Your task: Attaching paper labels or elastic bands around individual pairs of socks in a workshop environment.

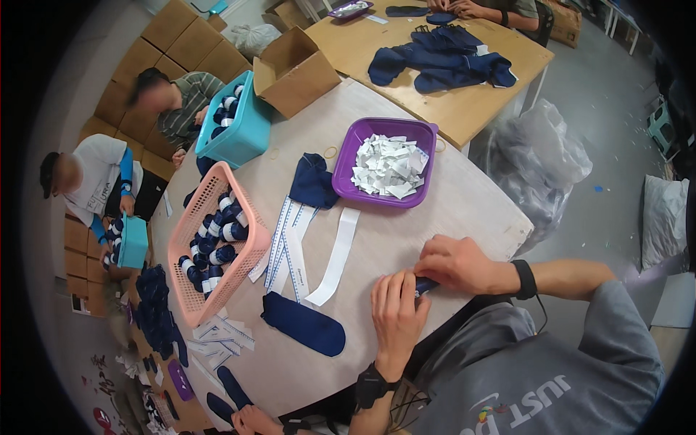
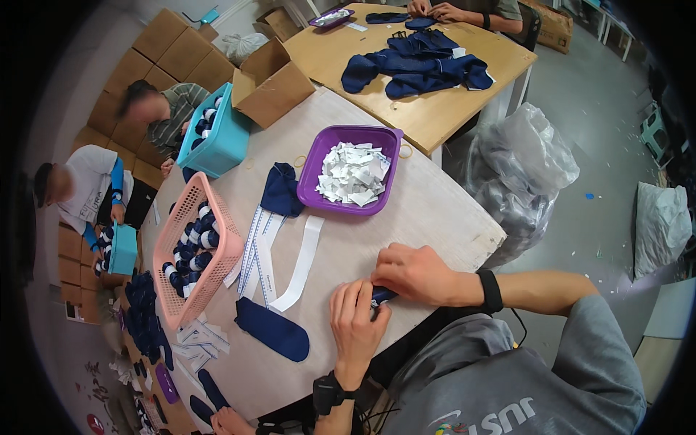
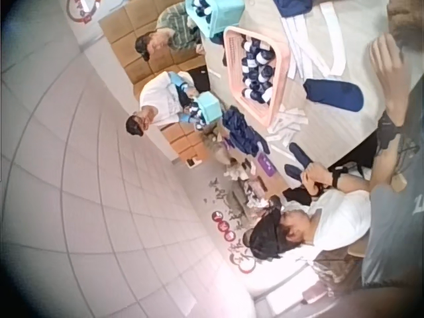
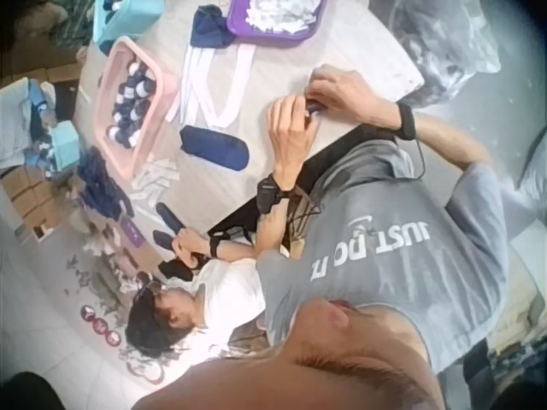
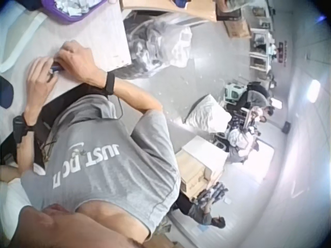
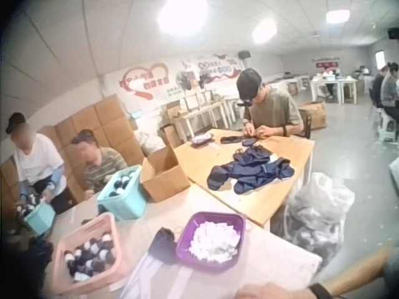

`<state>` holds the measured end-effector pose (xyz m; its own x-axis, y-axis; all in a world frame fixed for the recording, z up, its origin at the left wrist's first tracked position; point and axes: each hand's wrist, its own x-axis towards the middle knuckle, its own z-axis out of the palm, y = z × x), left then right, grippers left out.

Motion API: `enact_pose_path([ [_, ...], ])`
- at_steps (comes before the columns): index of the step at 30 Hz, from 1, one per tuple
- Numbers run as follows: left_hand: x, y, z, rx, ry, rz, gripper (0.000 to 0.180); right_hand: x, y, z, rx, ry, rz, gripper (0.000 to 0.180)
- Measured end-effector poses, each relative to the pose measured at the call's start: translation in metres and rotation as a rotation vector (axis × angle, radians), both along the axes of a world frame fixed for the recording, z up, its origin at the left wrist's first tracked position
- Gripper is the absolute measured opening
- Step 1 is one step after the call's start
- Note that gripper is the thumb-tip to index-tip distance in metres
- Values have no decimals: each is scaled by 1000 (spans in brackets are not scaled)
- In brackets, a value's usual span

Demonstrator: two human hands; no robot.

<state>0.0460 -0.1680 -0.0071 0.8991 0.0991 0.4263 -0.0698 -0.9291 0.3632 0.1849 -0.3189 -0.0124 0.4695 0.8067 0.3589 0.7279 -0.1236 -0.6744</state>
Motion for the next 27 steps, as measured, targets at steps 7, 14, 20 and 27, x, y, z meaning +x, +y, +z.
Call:
enact_pose_path([
  [7,-3,11,-3,-157,87,34,40,3,7,27,-9,-6,34,18],
  [14,-109,4,54,-878,-52,364,35,-32,47,63,117,349,-36,26],
  [20,-140,17,77,-1189,-386,556,43,-87,148,29,27,-74,-187,48],
  [27,-162,34,60,-1180,-338,627,43,-89,160,23,88,-55,3,15],
])
